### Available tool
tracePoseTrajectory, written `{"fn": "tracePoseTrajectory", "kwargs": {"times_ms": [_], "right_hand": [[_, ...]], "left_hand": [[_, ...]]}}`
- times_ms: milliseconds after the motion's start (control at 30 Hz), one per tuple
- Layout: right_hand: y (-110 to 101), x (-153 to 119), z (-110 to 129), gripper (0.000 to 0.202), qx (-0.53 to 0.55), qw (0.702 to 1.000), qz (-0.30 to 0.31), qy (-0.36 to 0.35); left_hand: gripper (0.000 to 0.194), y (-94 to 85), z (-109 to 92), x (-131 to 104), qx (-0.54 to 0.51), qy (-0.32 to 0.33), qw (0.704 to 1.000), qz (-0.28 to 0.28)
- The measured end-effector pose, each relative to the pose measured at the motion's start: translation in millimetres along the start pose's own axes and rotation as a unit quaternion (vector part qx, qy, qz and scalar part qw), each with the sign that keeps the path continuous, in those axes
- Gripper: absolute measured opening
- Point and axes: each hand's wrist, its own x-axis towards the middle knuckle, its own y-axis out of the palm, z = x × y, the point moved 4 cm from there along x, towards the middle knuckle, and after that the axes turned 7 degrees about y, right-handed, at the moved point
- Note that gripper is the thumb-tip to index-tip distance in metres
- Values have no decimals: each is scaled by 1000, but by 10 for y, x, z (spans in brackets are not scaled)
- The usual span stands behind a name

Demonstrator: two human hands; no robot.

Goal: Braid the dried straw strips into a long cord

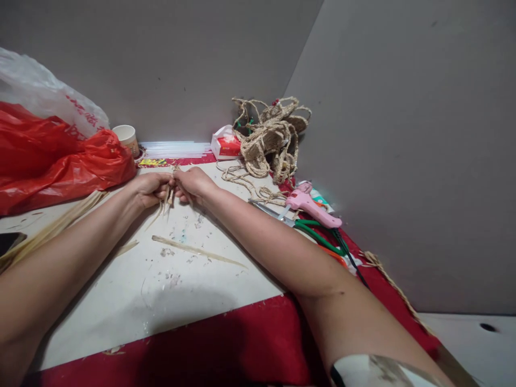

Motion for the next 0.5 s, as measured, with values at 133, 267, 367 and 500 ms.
{"fn": "tracePoseTrajectory", "kwargs": {"times_ms": [133, 267, 367, 500], "right_hand": [[-22, 9, 10, 25, -39, 998, -35, -20], [-105, 60, 13, 25, -109, 992, -48, -33], [-150, 110, 6, 27, -154, 985, -68, -40], [-203, 166, 7, 35, -216, 970, -99, -50]], "left_hand": [[20, -3, -14, -11, 16, 26, 1000, 0], [23, 1, -30, -32, 28, 39, 999, 14], [23, 3, -33, -43, 38, 37, 998, 30], [20, 8, -33, -48, 51, 32, 997, 50]]}}
